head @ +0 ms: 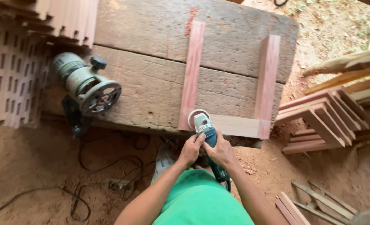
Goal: Sanding and routing a wooden frame on a workbench.
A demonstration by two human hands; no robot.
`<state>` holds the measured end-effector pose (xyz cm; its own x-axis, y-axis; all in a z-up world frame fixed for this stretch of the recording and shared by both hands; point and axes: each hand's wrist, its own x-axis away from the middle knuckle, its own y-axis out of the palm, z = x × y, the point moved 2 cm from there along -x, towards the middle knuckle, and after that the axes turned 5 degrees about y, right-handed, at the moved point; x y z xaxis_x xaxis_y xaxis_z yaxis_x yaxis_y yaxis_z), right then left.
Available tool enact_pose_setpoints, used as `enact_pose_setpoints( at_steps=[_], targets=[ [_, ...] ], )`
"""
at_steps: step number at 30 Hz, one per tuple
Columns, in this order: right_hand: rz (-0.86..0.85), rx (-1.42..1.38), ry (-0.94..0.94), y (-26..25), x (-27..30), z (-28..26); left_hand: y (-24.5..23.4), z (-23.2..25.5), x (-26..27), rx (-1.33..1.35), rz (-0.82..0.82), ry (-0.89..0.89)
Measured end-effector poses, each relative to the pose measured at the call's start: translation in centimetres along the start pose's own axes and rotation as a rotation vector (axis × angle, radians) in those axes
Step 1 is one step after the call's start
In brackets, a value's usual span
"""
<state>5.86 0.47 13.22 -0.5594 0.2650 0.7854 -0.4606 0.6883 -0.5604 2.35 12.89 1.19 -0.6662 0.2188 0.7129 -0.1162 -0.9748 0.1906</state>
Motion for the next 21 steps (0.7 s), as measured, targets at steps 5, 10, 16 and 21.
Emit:
enact_pose_setpoints(
  at_steps=[5, 10, 16, 21],
  targets=[
    [0.028, -0.090, 0.086, -1.5, -1.0, 4.1, 3.3, 1.6, -0.1, -0.063, -0.133, -0.016],
    [0.056, -0.139, 0.168, -4.3, -0.5, 7.0, 7.8, 0.6, -1.4, 0.060, -0.224, -0.082],
    [0.105, -0.200, 0.207, -6.5, -2.4, 12.4, 12.7, -1.6, -4.0, 0.054, -0.353, -0.135],
    [0.115, -0.260, 0.216, -9.4, -2.2, 14.4, 16.8, 0.6, -3.8, 0.035, -0.421, -0.135]
  ],
)
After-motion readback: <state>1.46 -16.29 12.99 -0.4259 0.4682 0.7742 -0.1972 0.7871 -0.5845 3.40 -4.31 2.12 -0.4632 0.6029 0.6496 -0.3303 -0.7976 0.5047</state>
